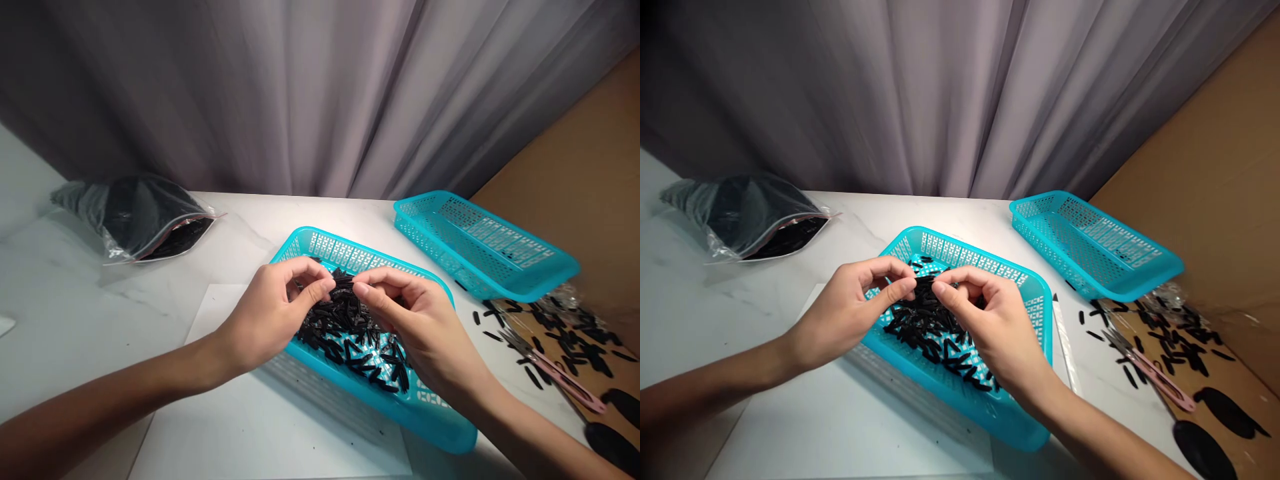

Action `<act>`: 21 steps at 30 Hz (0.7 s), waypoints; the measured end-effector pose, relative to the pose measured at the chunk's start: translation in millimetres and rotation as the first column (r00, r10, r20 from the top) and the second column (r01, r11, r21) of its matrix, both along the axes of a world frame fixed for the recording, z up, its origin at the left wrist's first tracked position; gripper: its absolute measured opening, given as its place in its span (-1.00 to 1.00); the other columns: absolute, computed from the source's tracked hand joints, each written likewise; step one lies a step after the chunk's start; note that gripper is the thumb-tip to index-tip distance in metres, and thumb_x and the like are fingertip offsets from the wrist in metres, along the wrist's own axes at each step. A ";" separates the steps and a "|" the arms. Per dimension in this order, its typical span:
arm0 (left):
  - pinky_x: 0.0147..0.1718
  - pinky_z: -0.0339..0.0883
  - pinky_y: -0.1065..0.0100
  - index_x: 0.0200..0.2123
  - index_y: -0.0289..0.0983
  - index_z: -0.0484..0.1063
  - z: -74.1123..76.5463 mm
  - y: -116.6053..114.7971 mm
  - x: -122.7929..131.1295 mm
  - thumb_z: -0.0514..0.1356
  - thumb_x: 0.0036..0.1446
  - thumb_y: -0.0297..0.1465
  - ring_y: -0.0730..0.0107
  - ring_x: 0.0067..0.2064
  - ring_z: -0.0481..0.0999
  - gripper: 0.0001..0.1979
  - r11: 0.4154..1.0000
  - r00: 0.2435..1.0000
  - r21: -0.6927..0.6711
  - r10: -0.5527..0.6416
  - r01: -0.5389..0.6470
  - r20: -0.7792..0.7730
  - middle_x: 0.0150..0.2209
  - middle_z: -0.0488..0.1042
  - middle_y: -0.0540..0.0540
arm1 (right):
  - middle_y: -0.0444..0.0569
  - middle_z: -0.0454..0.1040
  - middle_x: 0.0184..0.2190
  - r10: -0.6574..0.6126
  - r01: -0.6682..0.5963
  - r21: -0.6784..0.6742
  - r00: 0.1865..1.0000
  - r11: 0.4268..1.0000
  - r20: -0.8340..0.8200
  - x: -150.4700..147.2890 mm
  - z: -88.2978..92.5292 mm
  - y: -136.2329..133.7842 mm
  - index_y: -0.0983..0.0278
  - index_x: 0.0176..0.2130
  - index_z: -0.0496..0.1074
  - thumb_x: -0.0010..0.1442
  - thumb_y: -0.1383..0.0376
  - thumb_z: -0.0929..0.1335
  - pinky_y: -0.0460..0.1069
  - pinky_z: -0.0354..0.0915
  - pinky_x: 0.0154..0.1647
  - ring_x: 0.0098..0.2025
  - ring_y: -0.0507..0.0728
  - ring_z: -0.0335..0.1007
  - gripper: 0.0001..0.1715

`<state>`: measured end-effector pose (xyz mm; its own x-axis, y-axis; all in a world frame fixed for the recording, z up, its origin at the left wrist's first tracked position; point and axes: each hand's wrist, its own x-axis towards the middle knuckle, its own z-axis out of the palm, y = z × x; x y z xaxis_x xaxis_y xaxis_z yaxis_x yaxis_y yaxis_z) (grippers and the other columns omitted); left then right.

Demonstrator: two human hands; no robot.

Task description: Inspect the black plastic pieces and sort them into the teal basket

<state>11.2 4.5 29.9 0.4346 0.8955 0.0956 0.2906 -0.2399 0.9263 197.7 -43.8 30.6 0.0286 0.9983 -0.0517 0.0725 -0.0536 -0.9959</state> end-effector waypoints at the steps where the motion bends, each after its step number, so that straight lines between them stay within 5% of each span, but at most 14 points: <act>1: -0.39 0.30 0.51 -0.34 -0.21 0.52 -1.1 -0.6 0.0 0.21 0.28 -0.33 0.53 -0.36 0.48 -0.85 0.999 1.000 0.036 0.009 -0.008 -0.021 -0.41 0.55 0.08 | -0.28 0.06 -0.64 -0.004 0.004 -0.001 1.000 1.000 0.008 0.3 -0.2 0.1 0.28 -0.30 0.53 0.20 0.07 0.47 -0.09 -0.14 -0.61 -0.57 -0.05 -0.13 -0.69; 7: -0.44 0.24 0.51 -0.34 -0.23 0.48 -6.7 -1.9 -2.4 0.23 0.27 -0.42 0.56 -0.38 0.42 -0.90 0.940 0.995 0.340 0.042 -0.008 -0.091 -0.38 0.54 0.11 | -0.29 0.07 -0.66 -0.010 0.009 0.013 1.000 1.000 0.025 2.0 -1.0 0.4 0.28 -0.27 0.55 0.20 0.11 0.47 -0.09 -0.13 -0.61 -0.58 -0.05 -0.12 -0.73; 11: -0.38 0.27 0.50 -0.34 -0.24 0.46 -8.1 0.2 -2.6 0.22 0.28 -0.44 0.55 -0.36 0.43 -0.90 0.904 0.994 0.427 0.036 0.012 -0.104 -0.37 0.54 0.10 | -0.27 0.08 -0.64 -0.001 0.000 0.025 0.999 1.000 0.037 0.7 -0.1 0.5 0.27 -0.24 0.57 0.22 0.13 0.46 -0.08 -0.12 -0.59 -0.56 -0.05 -0.11 -0.76; 17: -0.35 0.29 0.47 -0.32 -0.23 0.47 -7.1 0.8 -1.4 0.22 0.28 -0.40 0.52 -0.32 0.47 -0.91 0.930 0.995 0.365 -0.005 0.041 -0.100 -0.36 0.55 0.09 | -0.26 0.08 -0.63 -0.010 0.006 0.044 0.996 0.999 0.088 1.8 0.0 1.2 0.26 -0.27 0.59 0.22 0.13 0.45 -0.07 -0.12 -0.57 -0.55 -0.04 -0.12 -0.76; 21: -0.32 0.30 0.42 -0.26 -0.21 0.49 -1.2 1.0 -1.3 0.18 0.31 -0.25 0.45 -0.27 0.50 -0.82 0.983 0.995 0.164 -0.077 0.088 -0.069 -0.34 0.55 0.05 | -0.23 0.14 -0.62 -0.056 0.045 0.077 0.988 0.996 0.144 2.3 2.3 -0.9 0.24 -0.26 0.61 0.22 0.12 0.45 -0.06 -0.08 -0.56 -0.54 -0.02 -0.07 -0.76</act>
